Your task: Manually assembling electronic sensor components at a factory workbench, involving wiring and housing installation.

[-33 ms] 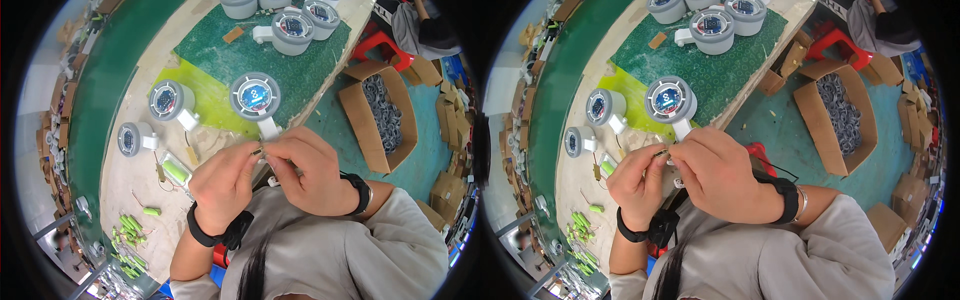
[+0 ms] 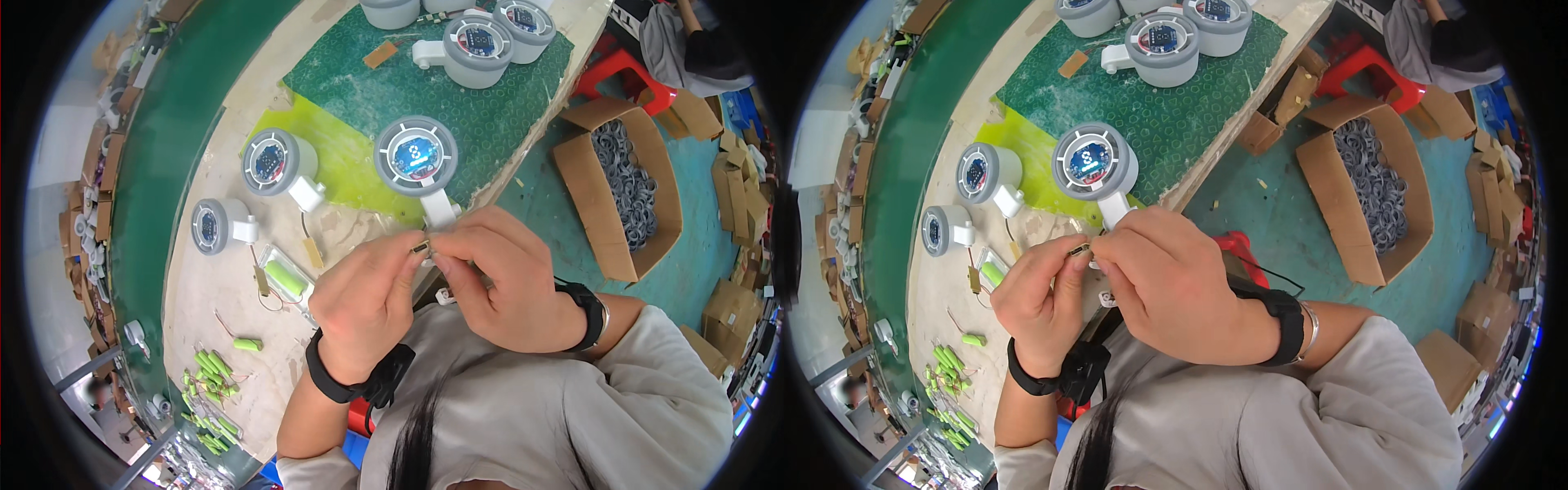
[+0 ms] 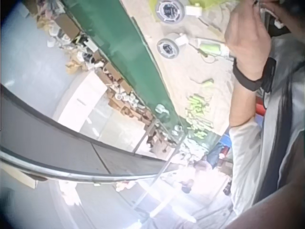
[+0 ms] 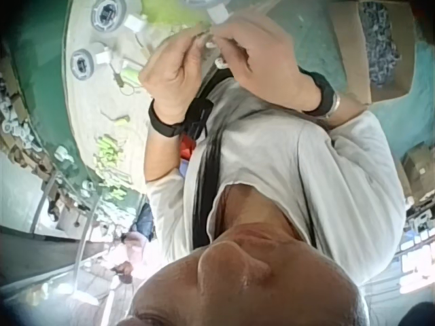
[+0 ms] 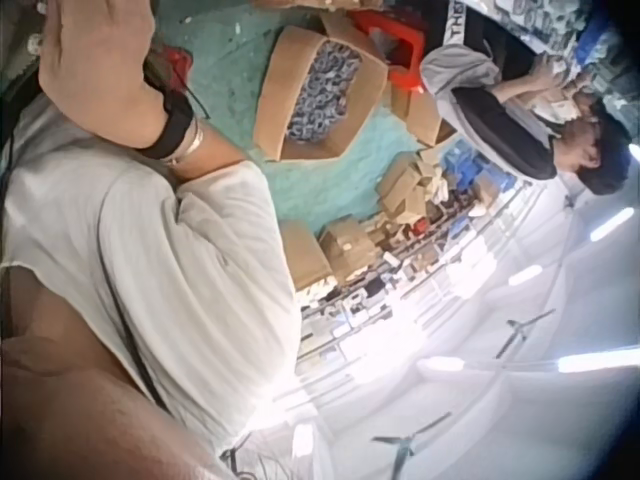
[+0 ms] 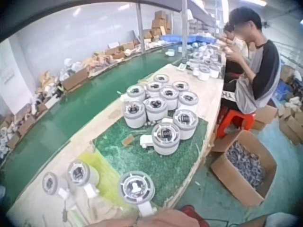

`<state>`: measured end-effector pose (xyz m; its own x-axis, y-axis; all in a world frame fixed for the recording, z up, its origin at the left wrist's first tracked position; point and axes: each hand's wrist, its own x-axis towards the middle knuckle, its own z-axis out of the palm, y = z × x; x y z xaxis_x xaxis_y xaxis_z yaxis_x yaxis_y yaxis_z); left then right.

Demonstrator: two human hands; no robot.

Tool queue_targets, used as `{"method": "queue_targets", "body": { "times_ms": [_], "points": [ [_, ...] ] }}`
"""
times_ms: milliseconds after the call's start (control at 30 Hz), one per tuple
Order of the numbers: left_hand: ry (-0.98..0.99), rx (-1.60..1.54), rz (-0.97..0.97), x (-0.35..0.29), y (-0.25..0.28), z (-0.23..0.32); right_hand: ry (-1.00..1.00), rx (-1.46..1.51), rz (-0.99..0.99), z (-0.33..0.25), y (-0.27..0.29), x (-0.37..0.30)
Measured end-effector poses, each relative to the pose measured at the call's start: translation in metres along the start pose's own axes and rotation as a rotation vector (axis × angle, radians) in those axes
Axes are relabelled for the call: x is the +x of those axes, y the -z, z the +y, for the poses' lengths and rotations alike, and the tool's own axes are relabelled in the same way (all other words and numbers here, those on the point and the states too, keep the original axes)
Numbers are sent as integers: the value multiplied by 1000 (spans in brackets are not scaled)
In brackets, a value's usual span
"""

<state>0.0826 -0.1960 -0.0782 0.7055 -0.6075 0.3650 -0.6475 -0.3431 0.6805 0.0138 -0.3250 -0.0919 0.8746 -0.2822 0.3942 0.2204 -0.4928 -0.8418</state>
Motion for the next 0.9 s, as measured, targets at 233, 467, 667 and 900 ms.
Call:
{"method": "queue_targets", "body": {
  "times_ms": [233,467,667,900],
  "points": [
    [-5,-22,-28,1,2,-4,84,-33,-98,6,9,2],
    [152,-305,-85,-16,14,-13,232,-202,-89,29,32,54],
    [311,-731,-102,-24,15,1,103,-72,-312,27,21,62],
    [365,-985,-203,-41,27,5,194,50,-200,-24,31,53]
  ]
}}
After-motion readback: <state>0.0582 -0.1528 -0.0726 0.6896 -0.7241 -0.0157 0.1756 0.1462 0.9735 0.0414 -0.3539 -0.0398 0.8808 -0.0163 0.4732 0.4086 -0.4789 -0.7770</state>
